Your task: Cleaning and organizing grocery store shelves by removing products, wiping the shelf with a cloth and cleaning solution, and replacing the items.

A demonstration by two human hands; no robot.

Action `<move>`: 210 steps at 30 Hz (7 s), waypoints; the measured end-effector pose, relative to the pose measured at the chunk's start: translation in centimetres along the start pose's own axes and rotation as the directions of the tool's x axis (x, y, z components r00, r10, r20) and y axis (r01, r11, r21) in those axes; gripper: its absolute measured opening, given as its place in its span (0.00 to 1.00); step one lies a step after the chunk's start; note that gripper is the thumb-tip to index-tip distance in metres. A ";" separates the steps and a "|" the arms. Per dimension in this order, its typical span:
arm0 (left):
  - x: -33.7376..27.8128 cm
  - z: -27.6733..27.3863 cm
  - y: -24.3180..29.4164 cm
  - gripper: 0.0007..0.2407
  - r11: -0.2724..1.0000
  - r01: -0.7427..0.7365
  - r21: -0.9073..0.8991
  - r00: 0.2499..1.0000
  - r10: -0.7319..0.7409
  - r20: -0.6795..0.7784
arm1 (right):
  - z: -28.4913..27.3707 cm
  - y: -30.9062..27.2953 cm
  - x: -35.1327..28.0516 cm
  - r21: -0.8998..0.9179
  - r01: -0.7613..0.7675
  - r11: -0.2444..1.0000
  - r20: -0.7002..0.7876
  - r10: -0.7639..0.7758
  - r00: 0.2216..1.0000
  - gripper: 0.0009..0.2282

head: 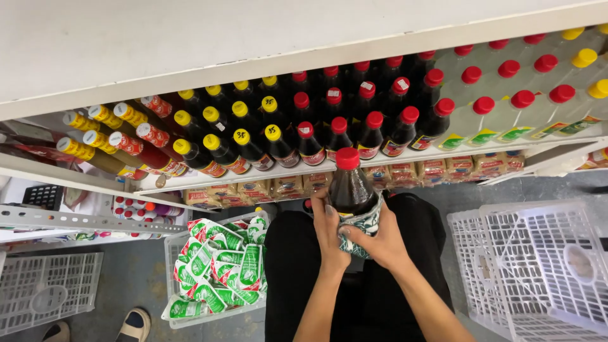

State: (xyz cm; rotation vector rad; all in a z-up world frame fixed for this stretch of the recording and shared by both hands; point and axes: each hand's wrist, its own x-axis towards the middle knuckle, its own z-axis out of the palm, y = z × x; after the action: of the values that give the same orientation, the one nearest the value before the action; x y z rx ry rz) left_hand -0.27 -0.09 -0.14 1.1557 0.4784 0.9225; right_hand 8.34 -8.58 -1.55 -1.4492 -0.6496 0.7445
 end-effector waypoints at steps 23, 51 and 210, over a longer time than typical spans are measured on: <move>1.2 -2.3 5.2 0.11 0.991 -0.127 0.049 0.967 0.135 -0.216 | -1.9 -3.1 -3.2 -0.482 0.352 0.802 0.083 -0.358 0.930 0.37; 0.8 -1.6 7.2 0.10 0.930 -0.368 -0.001 0.908 0.359 -0.217 | 1.8 -10.4 0.1 -0.466 0.289 0.836 0.185 -0.227 0.956 0.31; 38.7 54.1 11.6 0.09 -0.284 -0.864 0.415 0.283 0.407 0.868 | -35.4 -30.9 16.4 -0.840 -0.007 0.543 -0.270 -0.407 0.873 0.22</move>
State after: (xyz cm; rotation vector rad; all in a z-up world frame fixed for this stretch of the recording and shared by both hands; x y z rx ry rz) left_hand 57.31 2.37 35.12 3.0109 -0.2623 1.3617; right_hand 47.84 -17.37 27.36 -2.2667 -0.8417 -0.1860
